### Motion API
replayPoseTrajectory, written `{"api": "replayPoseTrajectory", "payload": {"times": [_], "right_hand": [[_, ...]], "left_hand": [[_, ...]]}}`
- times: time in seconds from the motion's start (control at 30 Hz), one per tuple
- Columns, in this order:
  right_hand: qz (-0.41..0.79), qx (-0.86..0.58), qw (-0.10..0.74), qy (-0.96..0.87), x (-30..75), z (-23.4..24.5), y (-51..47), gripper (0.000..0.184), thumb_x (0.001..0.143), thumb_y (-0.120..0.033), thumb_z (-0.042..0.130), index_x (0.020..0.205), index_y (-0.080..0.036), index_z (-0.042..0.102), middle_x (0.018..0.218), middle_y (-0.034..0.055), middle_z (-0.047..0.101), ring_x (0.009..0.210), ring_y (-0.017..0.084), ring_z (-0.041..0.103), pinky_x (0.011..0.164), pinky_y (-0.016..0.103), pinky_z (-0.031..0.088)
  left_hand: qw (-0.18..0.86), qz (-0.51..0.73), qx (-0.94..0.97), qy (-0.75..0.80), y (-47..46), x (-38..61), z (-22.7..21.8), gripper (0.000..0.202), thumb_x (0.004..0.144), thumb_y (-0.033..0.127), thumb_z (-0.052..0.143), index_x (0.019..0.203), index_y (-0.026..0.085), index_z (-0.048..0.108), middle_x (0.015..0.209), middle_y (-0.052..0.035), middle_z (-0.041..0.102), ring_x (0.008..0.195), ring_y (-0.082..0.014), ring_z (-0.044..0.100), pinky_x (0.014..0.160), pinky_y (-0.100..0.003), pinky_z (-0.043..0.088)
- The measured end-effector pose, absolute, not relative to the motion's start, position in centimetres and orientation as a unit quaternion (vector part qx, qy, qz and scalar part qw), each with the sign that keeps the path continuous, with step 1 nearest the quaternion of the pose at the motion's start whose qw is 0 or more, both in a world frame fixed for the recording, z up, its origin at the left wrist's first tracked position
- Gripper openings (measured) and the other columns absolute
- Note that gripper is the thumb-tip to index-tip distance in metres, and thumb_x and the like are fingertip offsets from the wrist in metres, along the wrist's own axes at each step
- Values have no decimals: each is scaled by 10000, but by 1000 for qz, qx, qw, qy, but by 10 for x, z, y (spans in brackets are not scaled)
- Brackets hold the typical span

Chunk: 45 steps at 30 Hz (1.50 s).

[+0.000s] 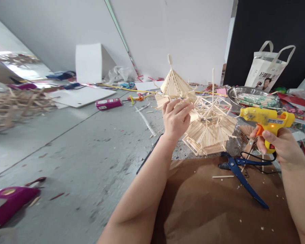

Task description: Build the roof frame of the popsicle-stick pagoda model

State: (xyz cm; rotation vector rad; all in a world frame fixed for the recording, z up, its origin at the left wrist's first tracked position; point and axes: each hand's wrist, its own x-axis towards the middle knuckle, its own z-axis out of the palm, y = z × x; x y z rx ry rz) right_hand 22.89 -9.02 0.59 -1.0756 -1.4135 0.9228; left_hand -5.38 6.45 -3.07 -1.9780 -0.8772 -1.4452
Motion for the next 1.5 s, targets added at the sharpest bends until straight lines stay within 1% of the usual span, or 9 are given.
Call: {"api": "replayPoseTrajectory", "payload": {"times": [0.2, 0.3, 0.5, 0.67, 0.87, 1.1, 1.33, 1.5], "right_hand": [[395, -460, 534, -589, 229, 6, -90, 244, 763, -390, 592, 826, -156, 621, 807, 60, 653, 355, 57, 470, 364, 240, 404], [397, -461, 538, -583, 226, 8, -91, 261, 744, -403, 610, 823, -155, 609, 795, 60, 652, 349, 59, 468, 352, 238, 395], [393, -464, 530, -591, 220, 11, -89, 260, 722, -416, 629, 767, -161, 607, 742, 44, 648, 337, 68, 468, 341, 240, 403], [398, -477, 510, -595, 218, 8, -89, 269, 725, -423, 622, 744, -155, 620, 791, 59, 657, 353, 65, 477, 350, 234, 403], [396, -479, 511, -594, 217, 6, -89, 281, 720, -433, 623, 759, -155, 613, 795, 62, 660, 343, 67, 470, 355, 244, 421], [402, -478, 511, -591, 216, 8, -91, 277, 724, -431, 622, 747, -155, 613, 760, 49, 650, 345, 60, 466, 360, 234, 424], [397, -471, 507, -604, 215, 6, -88, 256, 736, -421, 615, 759, -167, 606, 742, 30, 638, 342, 57, 473, 344, 226, 398], [406, -481, 494, -599, 205, 6, -83, 270, 715, -431, 637, 760, -168, 595, 719, 16, 625, 328, 54, 465, 332, 227, 391]], "left_hand": [[236, -530, -741, -338, 66, -55, -32, 325, 727, 107, 536, 926, 334, 655, 925, 39, 699, 993, -210, 543, 888, -408, 356], [240, -533, -741, -330, 66, -55, -32, 319, 732, 104, 534, 929, 325, 652, 920, 35, 700, 991, -213, 542, 880, -409, 356], [239, -548, -741, -306, 66, -55, -32, 333, 733, 93, 539, 952, 323, 639, 927, 29, 700, 988, -213, 534, 881, -407, 353], [242, -535, -740, -327, 66, -55, -32, 337, 721, 96, 536, 930, 336, 646, 920, 41, 698, 989, -206, 543, 885, -397, 360], [233, -536, -740, -332, 65, -54, -32, 347, 721, 97, 530, 933, 346, 649, 925, 44, 695, 995, -205, 543, 896, -403, 354], [268, -534, -734, -324, 64, -54, -30, 341, 718, 101, 540, 939, 336, 651, 912, 48, 701, 973, -205, 554, 872, -394, 380], [244, -537, -737, -330, 65, -54, -31, 339, 720, 92, 535, 925, 336, 651, 919, 42, 700, 983, -204, 553, 885, -404, 373], [253, -534, -736, -330, 66, -54, -32, 336, 715, 97, 540, 924, 337, 649, 916, 48, 698, 973, -205, 558, 883, -395, 380]]}}
